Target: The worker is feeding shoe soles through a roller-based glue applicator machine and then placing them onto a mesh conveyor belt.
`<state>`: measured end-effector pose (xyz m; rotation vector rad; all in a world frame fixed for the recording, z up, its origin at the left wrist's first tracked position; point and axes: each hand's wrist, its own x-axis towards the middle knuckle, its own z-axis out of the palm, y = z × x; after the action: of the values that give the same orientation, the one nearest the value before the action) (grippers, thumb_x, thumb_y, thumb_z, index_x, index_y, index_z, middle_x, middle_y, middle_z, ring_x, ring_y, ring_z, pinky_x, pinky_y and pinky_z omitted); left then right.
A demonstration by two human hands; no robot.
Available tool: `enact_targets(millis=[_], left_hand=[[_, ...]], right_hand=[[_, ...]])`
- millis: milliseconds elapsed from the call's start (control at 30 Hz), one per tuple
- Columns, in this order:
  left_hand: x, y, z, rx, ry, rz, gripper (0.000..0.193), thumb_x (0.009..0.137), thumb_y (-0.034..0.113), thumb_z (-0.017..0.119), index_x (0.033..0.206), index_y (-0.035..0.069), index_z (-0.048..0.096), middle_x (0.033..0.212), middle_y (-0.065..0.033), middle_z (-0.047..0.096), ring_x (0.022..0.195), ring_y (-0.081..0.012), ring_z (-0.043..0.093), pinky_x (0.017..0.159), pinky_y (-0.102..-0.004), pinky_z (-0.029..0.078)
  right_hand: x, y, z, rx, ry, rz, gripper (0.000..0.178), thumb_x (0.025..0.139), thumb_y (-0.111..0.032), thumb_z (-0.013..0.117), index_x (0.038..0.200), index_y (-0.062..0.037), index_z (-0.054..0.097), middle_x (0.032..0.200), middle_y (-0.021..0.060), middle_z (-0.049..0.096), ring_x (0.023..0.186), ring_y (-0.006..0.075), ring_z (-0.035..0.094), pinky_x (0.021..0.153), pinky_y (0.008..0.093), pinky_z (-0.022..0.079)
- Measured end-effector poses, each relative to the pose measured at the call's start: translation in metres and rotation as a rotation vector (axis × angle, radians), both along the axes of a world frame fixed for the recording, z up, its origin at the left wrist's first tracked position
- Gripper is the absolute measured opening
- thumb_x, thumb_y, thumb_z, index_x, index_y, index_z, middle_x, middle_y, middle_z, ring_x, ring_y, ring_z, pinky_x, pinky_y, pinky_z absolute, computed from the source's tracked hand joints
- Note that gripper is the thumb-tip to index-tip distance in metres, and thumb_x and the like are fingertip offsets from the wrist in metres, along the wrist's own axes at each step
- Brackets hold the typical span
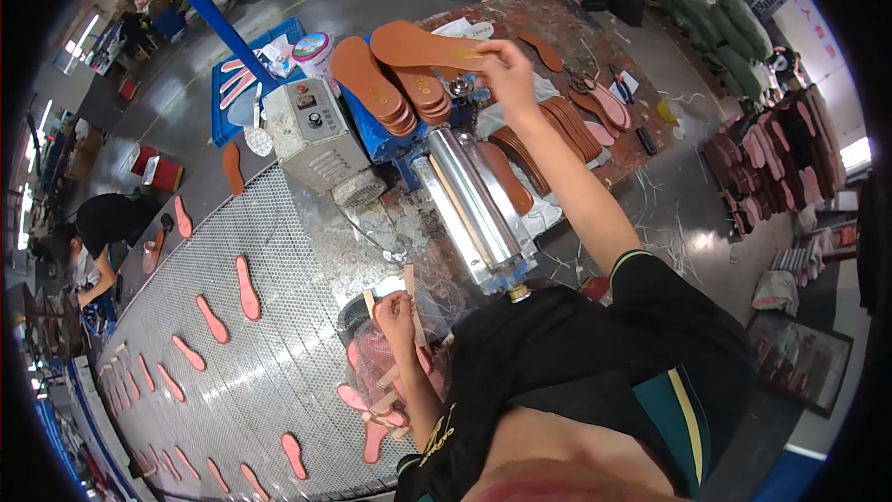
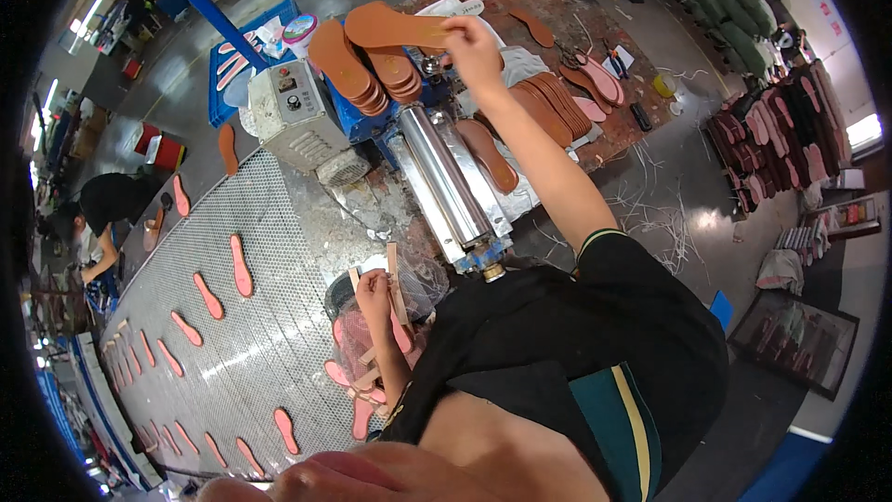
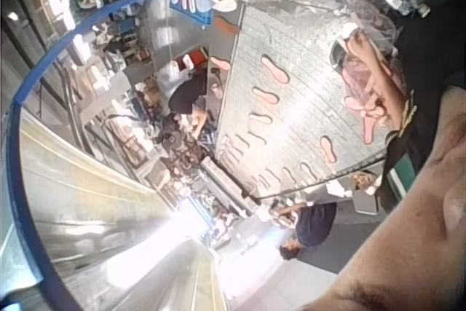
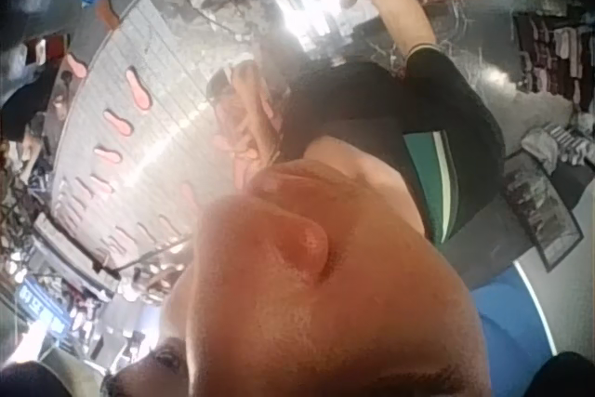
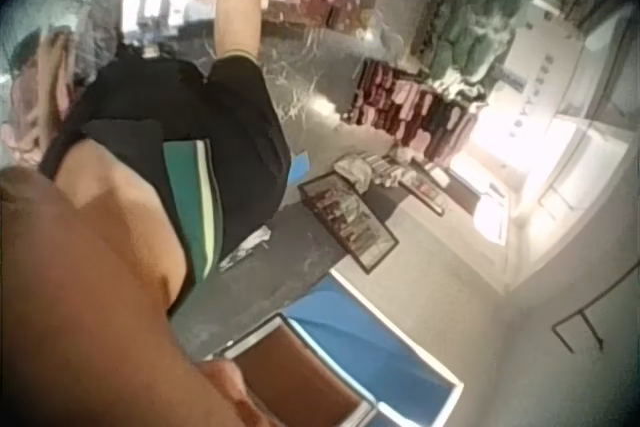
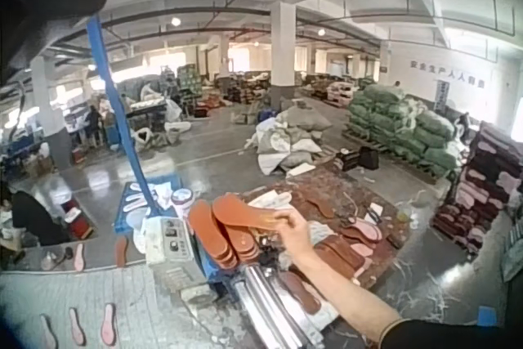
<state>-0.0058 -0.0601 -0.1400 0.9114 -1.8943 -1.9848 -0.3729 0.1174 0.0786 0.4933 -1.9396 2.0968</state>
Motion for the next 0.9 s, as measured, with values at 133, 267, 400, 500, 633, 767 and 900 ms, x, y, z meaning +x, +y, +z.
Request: enact_targets(millis=[133, 267, 400, 500, 633, 767, 900], left_hand=[[0.006, 0.004, -0.013, -0.232, -0.028, -0.043, 0.008, 0.084, 0.005, 0.058, 0.086, -0.001, 0.062, 0.075, -0.0057, 0.060, 0.067, -0.0127, 0.057, 0.064, -0.0251, 0.046], [-0.022, 0.006, 0.026, -0.406, -0.097, -0.182, 0.019, 0.083, 0.009, 0.065, 0.098, -0.001, 0.064, 0.084, -0.0049, 0.066, 0.073, -0.0084, 0.056, 0.066, -0.0231, 0.046], [-0.076, 0.013, 0.083, -0.364, -0.033, -0.372, 0.046, 0.076, 0.003, 0.068, 0.120, 0.002, 0.054, 0.114, -0.0090, 0.061, 0.106, -0.0174, 0.057, 0.090, -0.0291, 0.044], [-0.116, 0.029, 0.133, -0.461, -0.015, -0.585, 0.066, 0.069, 0.007, 0.071, 0.130, 0.006, 0.046, 0.130, -0.0136, 0.051, 0.121, -0.0275, 0.047, 0.101, -0.0362, 0.037], [-0.133, 0.037, 0.136, -0.701, 0.173, -0.784, 0.083, 0.062, 0.013, 0.077, 0.135, 0.004, 0.039, 0.137, -0.0194, 0.041, 0.129, -0.0340, 0.037, 0.106, -0.0384, 0.031], [-0.136, 0.050, 0.157, -0.862, 0.060, -0.734, 0.083, 0.061, 0.017, 0.078, 0.134, 0.005, 0.040, 0.137, -0.0179, 0.040, 0.127, -0.0379, 0.036, 0.106, -0.0400, 0.031], [-0.118, 0.033, 0.159, -1.054, -0.082, -0.648, 0.078, 0.061, 0.012, 0.076, 0.131, 0.009, 0.043, 0.137, -0.0108, 0.042, 0.128, -0.0353, 0.035, 0.107, -0.0430, 0.028]], right_hand=[[-0.014, 0.094, -0.028, -0.414, -0.270, -0.078, 0.017, 0.081, -0.004, 0.040, 0.081, -0.0052, 0.057, 0.074, 0.0030, 0.053, 0.057, 0.0099, 0.047, 0.042, 0.0233, 0.035], [0.009, 0.181, -0.075, -0.294, -0.335, -0.275, 0.020, 0.078, -0.004, 0.038, 0.074, -0.0067, 0.057, 0.070, 0.0011, 0.051, 0.058, 0.0101, 0.047, 0.043, 0.0237, 0.034], [0.040, 0.198, -0.134, 0.045, -0.389, -0.180, 0.020, 0.080, -0.005, 0.038, 0.075, -0.0052, 0.058, 0.070, 0.0007, 0.052, 0.059, 0.0095, 0.048, 0.045, 0.0226, 0.035], [0.062, 0.161, -0.160, 0.182, -0.087, -0.067, 0.021, 0.092, -0.017, 0.042, 0.087, -0.0047, 0.058, 0.075, 0.0016, 0.052, 0.057, 0.0093, 0.047, 0.048, 0.0206, 0.036], [0.107, 0.137, -0.104, -0.015, -0.504, 0.302, 0.039, 0.099, -0.039, 0.037, 0.122, -0.0090, 0.045, 0.086, 0.0038, 0.053, 0.061, 0.0086, 0.048, 0.049, 0.0215, 0.037], [0.123, 0.168, -0.154, -0.056, -0.516, 0.310, 0.037, 0.098, -0.036, 0.041, 0.121, -0.0069, 0.044, 0.078, 0.0037, 0.055, 0.054, 0.0084, 0.048, 0.044, 0.0203, 0.036], [0.149, 0.216, -0.236, 0.367, -0.670, 0.297, 0.030, 0.096, -0.034, 0.046, 0.104, -0.0056, 0.054, 0.065, 0.0013, 0.053, 0.050, 0.0080, 0.047, 0.044, 0.0216, 0.037]])
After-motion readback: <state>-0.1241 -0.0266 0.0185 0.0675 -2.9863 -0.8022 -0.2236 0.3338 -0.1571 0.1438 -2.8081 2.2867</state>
